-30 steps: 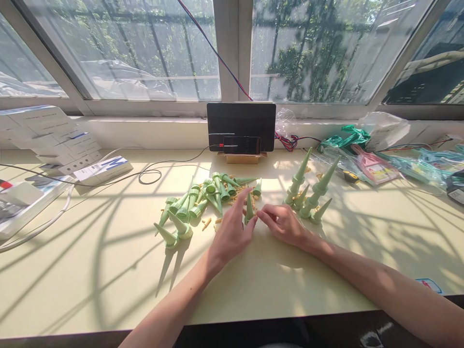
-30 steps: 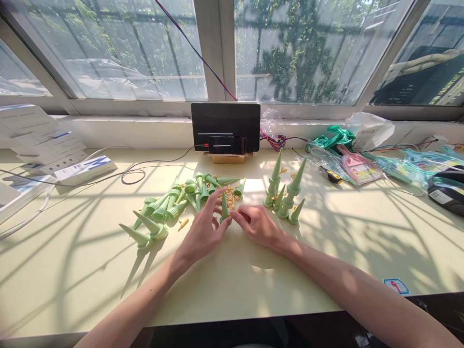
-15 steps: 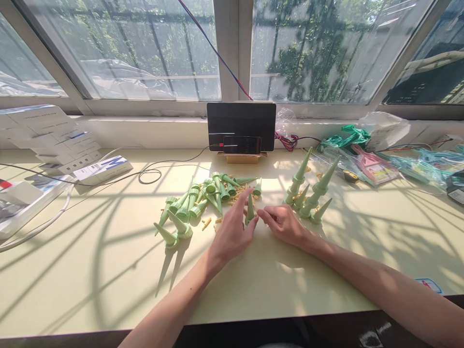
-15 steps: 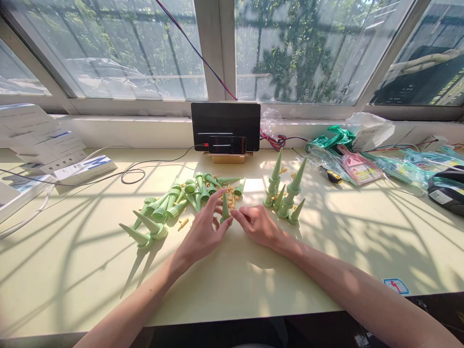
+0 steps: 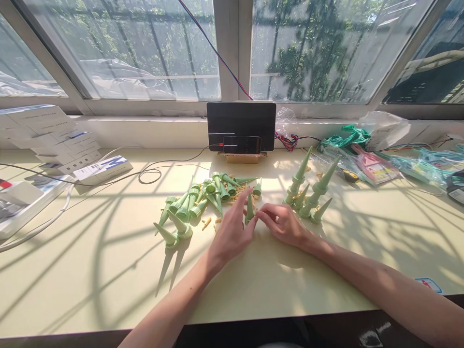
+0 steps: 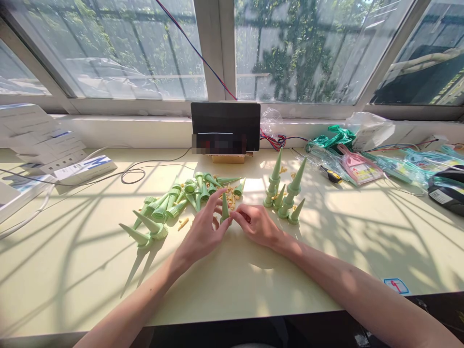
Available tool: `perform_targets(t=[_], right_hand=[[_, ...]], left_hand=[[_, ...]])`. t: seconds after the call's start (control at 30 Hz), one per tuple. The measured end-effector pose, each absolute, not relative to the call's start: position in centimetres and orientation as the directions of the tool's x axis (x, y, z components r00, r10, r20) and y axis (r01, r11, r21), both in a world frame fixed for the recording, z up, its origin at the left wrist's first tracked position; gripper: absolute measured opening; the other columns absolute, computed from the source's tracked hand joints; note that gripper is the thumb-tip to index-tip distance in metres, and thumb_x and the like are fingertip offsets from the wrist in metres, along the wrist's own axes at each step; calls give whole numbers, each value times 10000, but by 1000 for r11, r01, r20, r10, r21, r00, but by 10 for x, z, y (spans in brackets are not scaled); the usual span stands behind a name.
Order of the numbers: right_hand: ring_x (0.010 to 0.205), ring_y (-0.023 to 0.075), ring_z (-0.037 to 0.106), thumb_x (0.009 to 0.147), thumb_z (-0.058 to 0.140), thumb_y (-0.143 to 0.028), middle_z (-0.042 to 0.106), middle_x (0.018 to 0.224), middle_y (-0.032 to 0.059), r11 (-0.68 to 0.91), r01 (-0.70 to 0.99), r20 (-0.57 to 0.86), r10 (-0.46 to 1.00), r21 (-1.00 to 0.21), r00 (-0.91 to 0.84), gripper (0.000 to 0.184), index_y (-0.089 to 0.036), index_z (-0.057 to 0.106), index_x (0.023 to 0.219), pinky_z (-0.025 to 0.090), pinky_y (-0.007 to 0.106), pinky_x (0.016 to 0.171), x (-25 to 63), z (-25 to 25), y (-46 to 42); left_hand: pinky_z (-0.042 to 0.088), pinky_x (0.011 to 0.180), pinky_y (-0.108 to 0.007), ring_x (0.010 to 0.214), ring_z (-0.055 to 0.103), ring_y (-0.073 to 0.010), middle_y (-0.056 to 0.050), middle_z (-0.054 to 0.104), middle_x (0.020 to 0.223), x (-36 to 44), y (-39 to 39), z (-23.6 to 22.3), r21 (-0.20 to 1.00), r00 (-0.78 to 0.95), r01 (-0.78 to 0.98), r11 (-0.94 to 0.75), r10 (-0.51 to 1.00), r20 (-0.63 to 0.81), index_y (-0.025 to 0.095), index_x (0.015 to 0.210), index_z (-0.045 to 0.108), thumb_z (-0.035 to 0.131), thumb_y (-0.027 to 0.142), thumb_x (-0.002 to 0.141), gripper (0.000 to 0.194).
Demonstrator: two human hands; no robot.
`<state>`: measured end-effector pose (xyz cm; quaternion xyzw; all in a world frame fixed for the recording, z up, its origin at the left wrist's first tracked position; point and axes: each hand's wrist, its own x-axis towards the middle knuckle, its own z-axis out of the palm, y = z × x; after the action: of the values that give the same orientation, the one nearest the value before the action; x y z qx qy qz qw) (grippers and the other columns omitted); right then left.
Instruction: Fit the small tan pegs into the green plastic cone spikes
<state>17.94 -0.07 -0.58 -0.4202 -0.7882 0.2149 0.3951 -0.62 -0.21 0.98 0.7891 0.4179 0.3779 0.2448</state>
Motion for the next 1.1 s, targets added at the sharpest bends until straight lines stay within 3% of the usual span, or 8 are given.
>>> perform_targets(t=[0.37,0.9,1.1], right_hand=[[516,116,324,1027,428,-366,378,547,-25,559,538,458,828,-631,-322,425,-210,439,632,297,274,500,181,-8,1],[494,118,348,1037,393,-389,395,529,-19,554,491,446,833,-673,-329,452,-211,400,622,281,296,507,181,-12,2],[514,125,292,1029,403,-395,318,542,-25,560,511,453,828,-653,-329,462,-212,375,606,267,292,506,181,-10,1]], left_hand=[[522,711,-280,826,592,-148,-58,621,1086,-5,-3,12,700,392,469,-539,837,382,298,1454,327,565,193,900,612],[538,763,-315,813,601,-152,-81,645,1116,-6,-3,9,655,437,495,-571,815,379,273,1463,325,581,188,899,625],[538,763,-312,830,611,-159,-84,645,1110,-6,-4,10,653,433,504,-565,820,375,263,1465,327,582,180,893,631]])
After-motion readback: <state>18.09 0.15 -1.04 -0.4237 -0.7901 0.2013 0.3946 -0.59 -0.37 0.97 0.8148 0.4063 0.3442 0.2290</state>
